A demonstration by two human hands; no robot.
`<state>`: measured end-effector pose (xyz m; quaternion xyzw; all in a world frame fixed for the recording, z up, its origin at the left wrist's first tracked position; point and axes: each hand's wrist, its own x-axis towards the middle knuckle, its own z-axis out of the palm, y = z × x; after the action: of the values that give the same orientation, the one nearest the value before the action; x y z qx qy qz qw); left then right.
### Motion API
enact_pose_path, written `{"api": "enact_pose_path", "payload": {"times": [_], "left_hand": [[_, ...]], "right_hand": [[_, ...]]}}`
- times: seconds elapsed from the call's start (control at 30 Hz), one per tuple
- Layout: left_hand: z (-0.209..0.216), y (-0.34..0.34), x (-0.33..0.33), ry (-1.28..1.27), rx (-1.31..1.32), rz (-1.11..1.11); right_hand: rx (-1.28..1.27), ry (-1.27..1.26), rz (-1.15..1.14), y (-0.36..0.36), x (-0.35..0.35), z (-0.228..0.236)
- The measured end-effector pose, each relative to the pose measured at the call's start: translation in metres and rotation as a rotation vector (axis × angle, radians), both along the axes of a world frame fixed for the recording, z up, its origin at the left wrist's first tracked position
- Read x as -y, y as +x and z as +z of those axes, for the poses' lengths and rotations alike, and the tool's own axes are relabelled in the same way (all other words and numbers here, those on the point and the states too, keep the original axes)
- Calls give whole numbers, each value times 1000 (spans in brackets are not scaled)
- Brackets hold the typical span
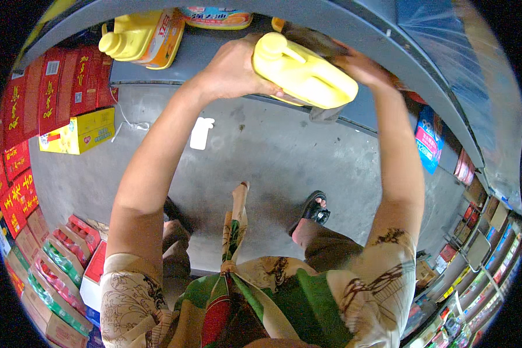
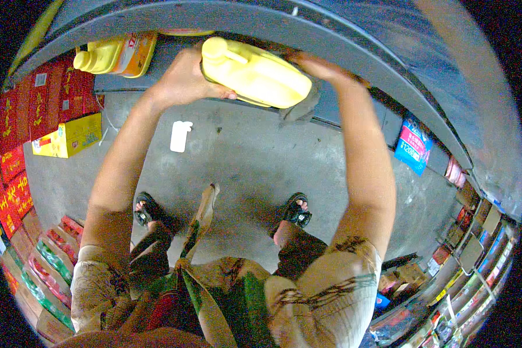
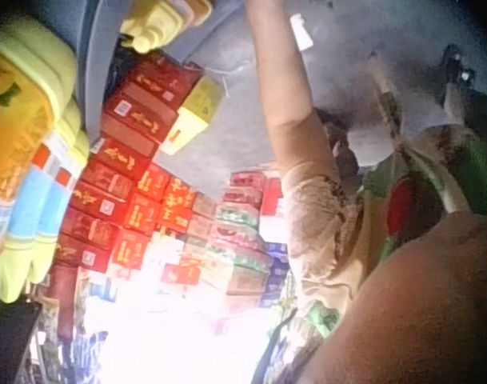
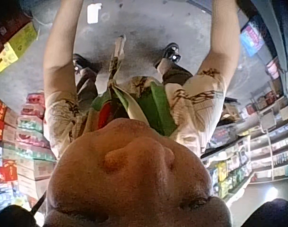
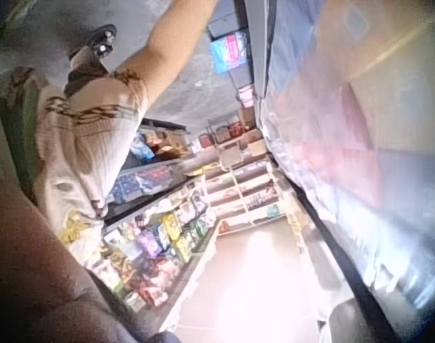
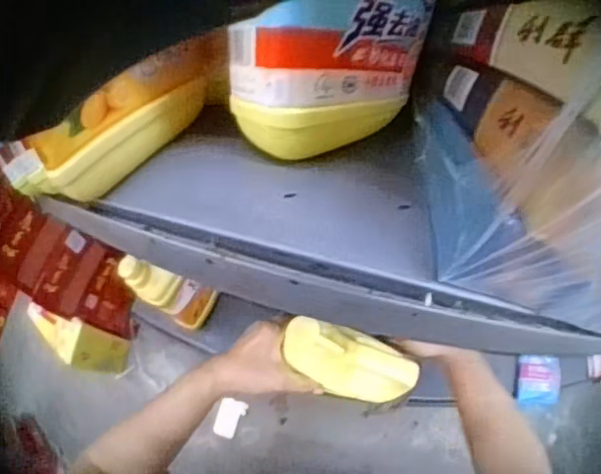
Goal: The person wipes the surface of a store shelf with a cloth and cleans several plastic detergent bottles before placing them back on the shelf. The person handles yellow and red bottles and a blue package, wiping each item individually.
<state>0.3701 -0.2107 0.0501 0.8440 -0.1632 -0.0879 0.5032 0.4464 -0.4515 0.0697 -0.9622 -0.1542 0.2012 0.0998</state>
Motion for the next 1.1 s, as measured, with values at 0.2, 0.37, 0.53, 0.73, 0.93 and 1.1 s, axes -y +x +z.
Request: {"api": "enact_pose_path", "payload": {"times": [0.2,0.37,0.53,0.73,0.93,1.1], "left_hand": [[-1,-13,3,140,47,133],[3,-35,26,385,86,342],[7,-47,38,356,180,345],[-6,-45,37,18,233,346],[9,-39,38,-26,148,366],[3,-34,29,-55,69,316]], "right_hand": [[-243,542,-170,-58,39,42],[180,894,-336,-108,0,15],[675,221,148,-115,-11,-7],[224,200,103,-80,-12,38],[-23,618,261,-44,-15,30],[-69,530,262,-47,-24,32]]}}
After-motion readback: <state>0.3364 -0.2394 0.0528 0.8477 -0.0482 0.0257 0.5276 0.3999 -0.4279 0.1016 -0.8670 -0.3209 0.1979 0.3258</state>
